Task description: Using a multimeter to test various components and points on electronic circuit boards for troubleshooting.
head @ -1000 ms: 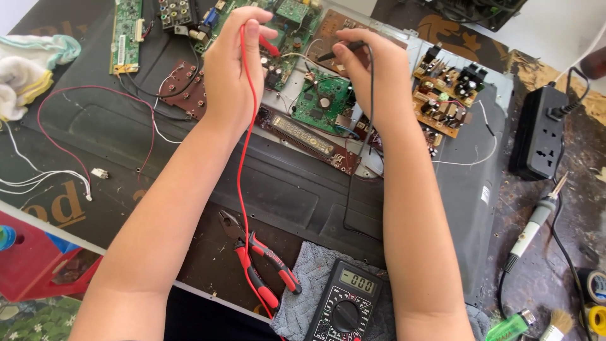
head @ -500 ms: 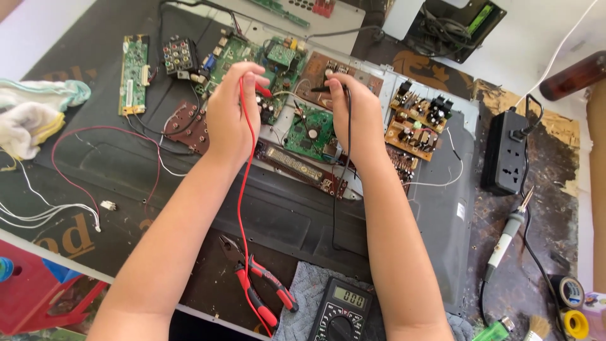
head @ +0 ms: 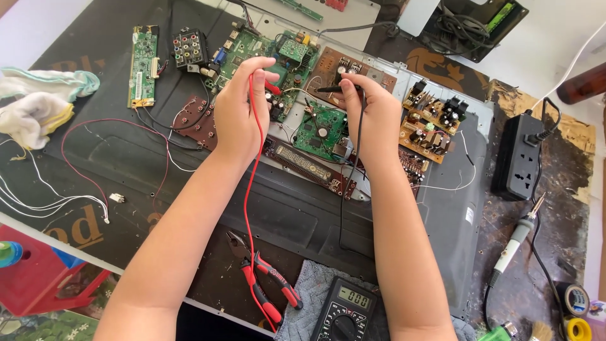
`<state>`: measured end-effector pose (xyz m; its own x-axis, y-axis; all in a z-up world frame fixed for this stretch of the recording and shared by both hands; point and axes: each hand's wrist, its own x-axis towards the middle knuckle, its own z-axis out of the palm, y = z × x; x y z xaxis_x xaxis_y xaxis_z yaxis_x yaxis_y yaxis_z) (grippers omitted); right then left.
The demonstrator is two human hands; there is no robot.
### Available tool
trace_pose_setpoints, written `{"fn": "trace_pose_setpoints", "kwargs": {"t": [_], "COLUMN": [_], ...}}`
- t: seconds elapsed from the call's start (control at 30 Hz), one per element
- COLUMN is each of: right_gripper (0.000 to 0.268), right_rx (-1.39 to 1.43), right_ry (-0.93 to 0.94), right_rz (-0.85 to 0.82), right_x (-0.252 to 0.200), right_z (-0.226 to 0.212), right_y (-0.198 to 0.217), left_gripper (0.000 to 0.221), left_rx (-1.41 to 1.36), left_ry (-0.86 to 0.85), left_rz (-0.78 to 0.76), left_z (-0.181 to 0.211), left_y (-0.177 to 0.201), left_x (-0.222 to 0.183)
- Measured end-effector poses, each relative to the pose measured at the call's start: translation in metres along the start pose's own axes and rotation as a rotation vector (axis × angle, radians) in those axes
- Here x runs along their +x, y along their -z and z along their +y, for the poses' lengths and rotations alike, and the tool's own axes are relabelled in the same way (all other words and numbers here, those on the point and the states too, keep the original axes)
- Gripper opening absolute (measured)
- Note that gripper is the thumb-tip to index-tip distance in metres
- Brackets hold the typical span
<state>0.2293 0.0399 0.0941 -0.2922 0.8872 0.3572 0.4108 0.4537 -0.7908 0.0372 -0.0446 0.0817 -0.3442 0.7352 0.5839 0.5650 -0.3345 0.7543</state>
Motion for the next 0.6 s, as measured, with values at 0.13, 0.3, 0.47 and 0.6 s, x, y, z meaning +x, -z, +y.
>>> {"fn": "trace_pose_setpoints", "kwargs": {"t": [0.13,0.3,0.47,0.6], "right_gripper": [0.029,0.029,0.028,0.028], "right_rx": [-0.093,-0.099,-0.153,-0.150], "right_ry": [0.063,0.113,0.146,0.147], "right_rz": [0.043,0.034,0.048,0.055], "right_x": [-0.0005,0.0000,0.0000,0.0007], "right_z": [0.0015,0.0047,0.0044,0.0063], "right_y": [0.0000,-0.0011,-0.0014,-0.0026], "left_gripper": [0.025,0.026,0.025,0.025], "left_rx": [0.013,0.029,-0.014,-0.044], "left_ry": [0.000,-0.011,0.031,0.034], "left_rz": [0.005,0.010,0.011,0.018], "left_z": [-0.0005,-0.0008,-0.0003,-0.0004], "left_y": [0.0003,0.0005,0.0001,0.0001], "left_x": [0.0000,-0.0010,-0.0005,-0.0010]}}
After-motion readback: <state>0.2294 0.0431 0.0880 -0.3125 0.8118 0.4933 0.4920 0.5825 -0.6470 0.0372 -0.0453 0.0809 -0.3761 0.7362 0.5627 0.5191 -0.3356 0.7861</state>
